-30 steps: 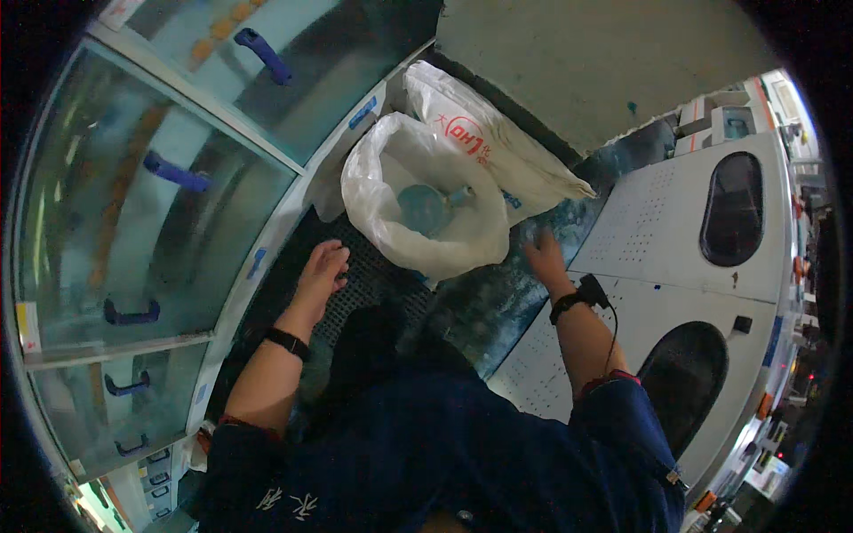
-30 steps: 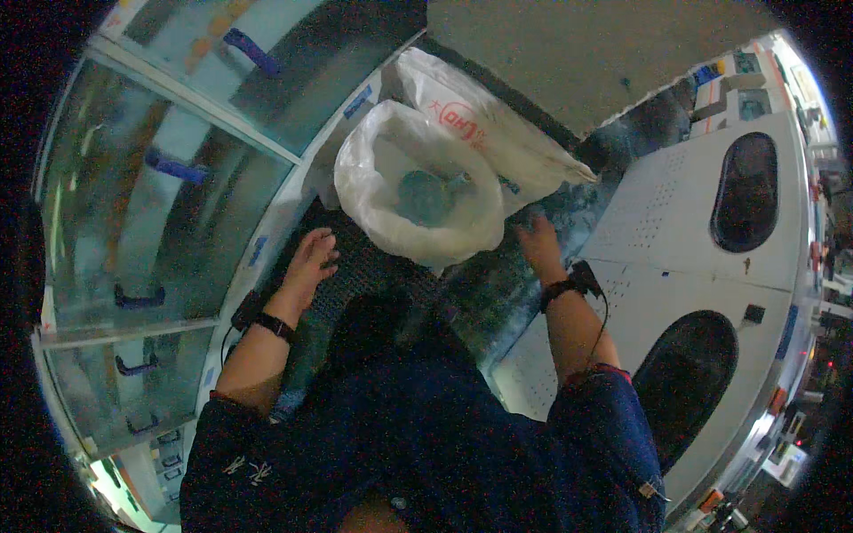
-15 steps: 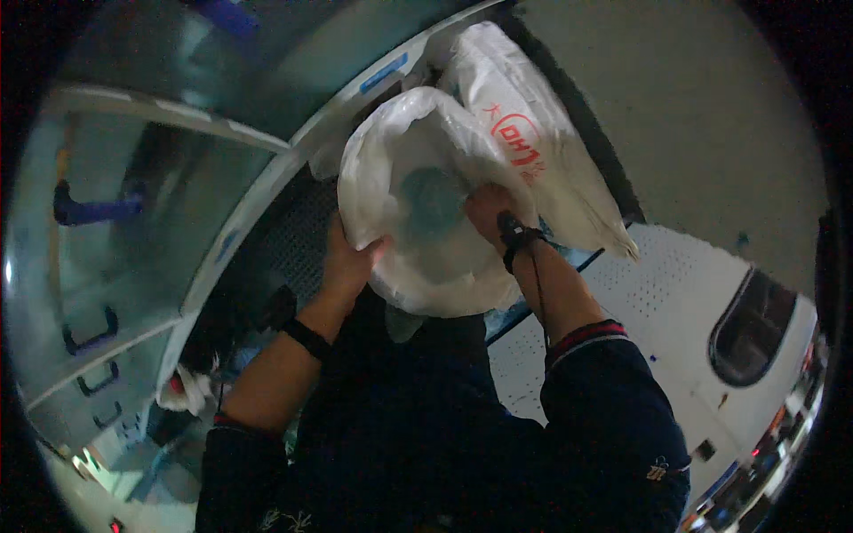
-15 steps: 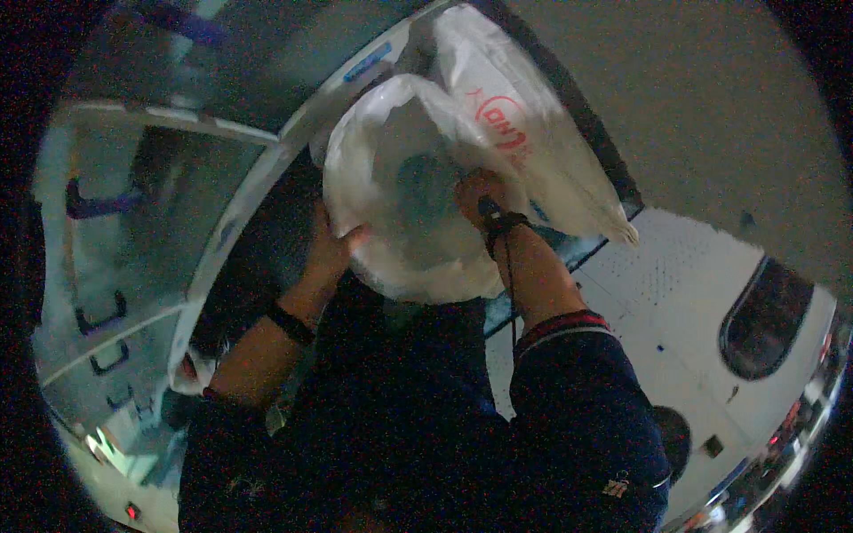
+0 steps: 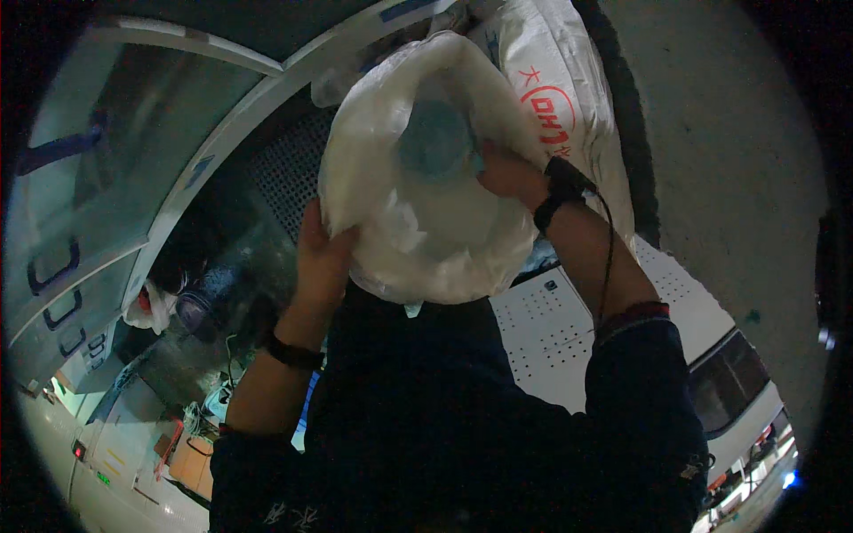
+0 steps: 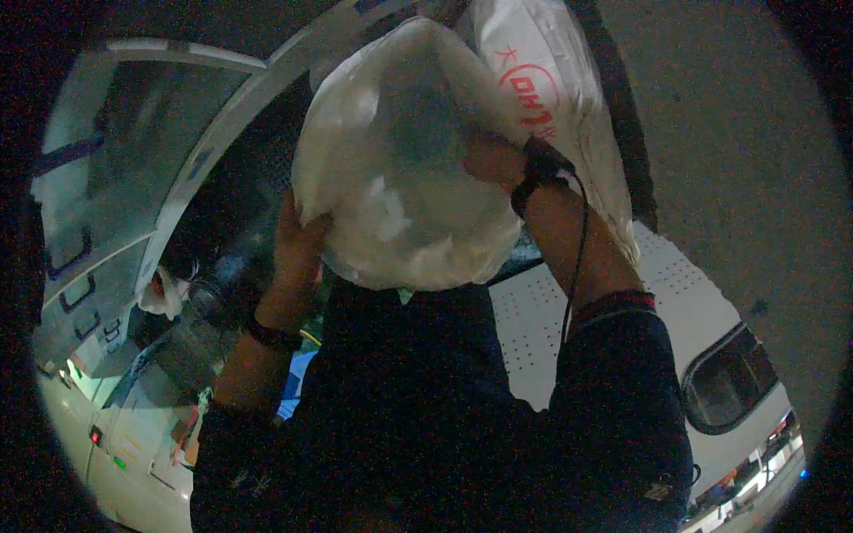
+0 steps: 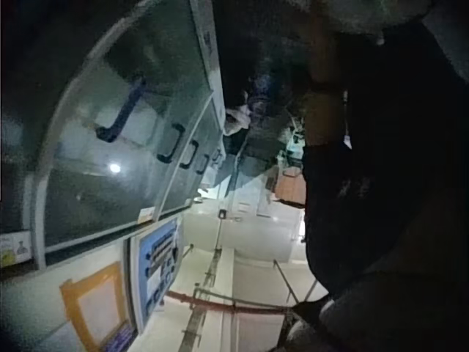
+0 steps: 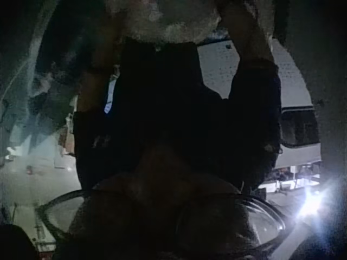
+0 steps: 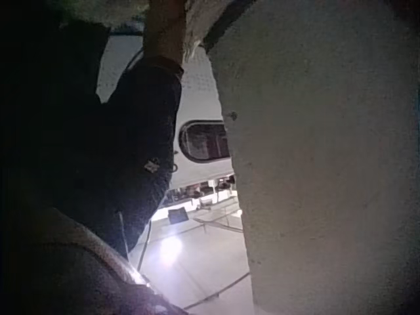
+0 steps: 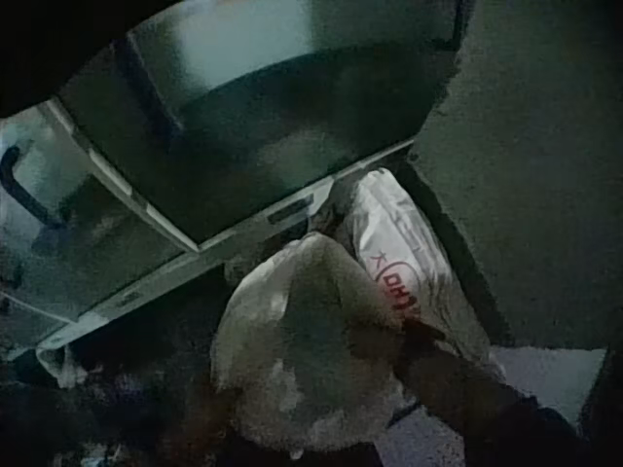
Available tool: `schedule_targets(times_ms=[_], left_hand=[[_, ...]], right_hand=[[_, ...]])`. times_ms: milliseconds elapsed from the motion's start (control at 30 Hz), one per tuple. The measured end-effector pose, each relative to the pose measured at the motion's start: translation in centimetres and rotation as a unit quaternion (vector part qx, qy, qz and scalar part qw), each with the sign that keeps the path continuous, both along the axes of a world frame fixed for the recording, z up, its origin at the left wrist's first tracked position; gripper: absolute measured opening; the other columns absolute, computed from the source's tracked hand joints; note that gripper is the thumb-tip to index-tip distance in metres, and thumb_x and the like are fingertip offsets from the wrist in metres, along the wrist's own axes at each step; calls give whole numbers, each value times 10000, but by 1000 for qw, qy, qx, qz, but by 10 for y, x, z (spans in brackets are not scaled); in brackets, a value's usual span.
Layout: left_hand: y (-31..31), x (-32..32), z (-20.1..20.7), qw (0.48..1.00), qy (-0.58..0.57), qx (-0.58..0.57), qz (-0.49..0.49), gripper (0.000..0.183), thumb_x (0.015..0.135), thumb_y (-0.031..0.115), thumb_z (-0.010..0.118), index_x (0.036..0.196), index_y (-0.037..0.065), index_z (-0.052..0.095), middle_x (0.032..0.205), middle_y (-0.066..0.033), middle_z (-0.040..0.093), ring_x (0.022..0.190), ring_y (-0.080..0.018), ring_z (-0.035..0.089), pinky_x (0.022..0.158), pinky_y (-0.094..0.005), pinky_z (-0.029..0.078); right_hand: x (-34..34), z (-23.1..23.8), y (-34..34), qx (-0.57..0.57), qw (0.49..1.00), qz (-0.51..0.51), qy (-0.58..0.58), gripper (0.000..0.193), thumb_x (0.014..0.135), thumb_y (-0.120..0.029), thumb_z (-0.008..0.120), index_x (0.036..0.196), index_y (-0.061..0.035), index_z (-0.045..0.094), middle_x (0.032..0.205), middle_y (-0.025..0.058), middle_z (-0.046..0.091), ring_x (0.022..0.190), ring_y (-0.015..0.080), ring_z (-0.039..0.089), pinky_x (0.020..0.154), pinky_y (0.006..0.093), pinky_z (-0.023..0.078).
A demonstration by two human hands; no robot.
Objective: The recorder scoops white powder from a large sack into a bucket and uses a digital device to take measurements.
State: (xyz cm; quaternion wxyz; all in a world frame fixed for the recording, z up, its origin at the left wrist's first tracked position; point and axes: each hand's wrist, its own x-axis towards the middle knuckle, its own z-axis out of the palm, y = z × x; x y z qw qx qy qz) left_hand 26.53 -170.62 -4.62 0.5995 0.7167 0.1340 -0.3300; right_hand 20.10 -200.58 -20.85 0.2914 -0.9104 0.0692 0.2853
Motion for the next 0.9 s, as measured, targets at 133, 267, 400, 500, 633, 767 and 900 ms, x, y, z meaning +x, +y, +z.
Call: schedule_targets(times_ms=[133, 267, 400, 500, 633, 767, 900], left_hand=[[2, -2, 17, 999, 34, 1, 30, 521, 817, 28, 578, 1323, -2, 457, 1216, -141, 589, 1104, -244, 585, 960, -374, 479], [16, -10, 15, 992, 59, -46, 99, 523, 812, 44, 569, 1322, -6, 459, 1231, -149, 571, 1125, -246, 566, 986, -379, 456], [21, -13, 21, 988, 75, -29, 129, 544, 800, 46, 565, 1330, -7, 455, 1237, -151, 564, 1132, -252, 557, 1000, -381, 440], [23, -10, 24, 996, 51, 12, 77, 576, 788, 52, 567, 1347, -5, 441, 1249, -148, 559, 1160, -256, 543, 1024, -381, 420], [23, -10, 23, 995, 54, 37, 72, 594, 783, 50, 568, 1359, -3, 430, 1257, -137, 559, 1155, -250, 547, 1016, -377, 424], [21, -7, 26, 988, 81, -29, 132, 603, 787, 37, 581, 1370, 12, 427, 1280, -135, 557, 1160, -252, 550, 1016, -384, 427], [24, -4, 24, 990, 110, -37, 78, 619, 788, 13, 582, 1384, 16, 416, 1309, -139, 548, 1197, -259, 540, 1037, -391, 420]], right_hand=[[2, -2, 9, -6, 996, 74, -56, 414, 830, -133, 568, 1192, 65, 530, 1127, 310, 608, 1069, 464, 589, 955, 505, 462], [7, -22, 14, -18, 984, -38, -174, 398, 804, -55, 537, 1187, 57, 534, 1077, 304, 614, 1091, 465, 576, 975, 512, 448], [11, -56, 17, -102, 980, -122, -120, 377, 799, -22, 522, 1170, 42, 549, 1051, 281, 634, 1054, 444, 606, 936, 515, 477], [11, -76, 20, -133, 985, -98, -47, 367, 802, -25, 543, 1167, 11, 562, 1060, 261, 643, 990, 418, 642, 889, 506, 510], [8, -83, 28, -173, 984, 9, -32, 377, 809, -45, 567, 1185, -19, 564, 1032, 236, 660, 911, 399, 667, 827, 502, 535], [-17, -91, 31, -17, 996, 45, -78, 375, 850, -59, 560, 1220, -9, 518, 939, 216, 671, 850, 390, 675, 776, 499, 530], [-47, -109, 40, 80, 995, -61, 14, 394, 876, -80, 564, 1250, 3, 476, 905, 215, 676, 827, 379, 687, 739, 496, 528]])
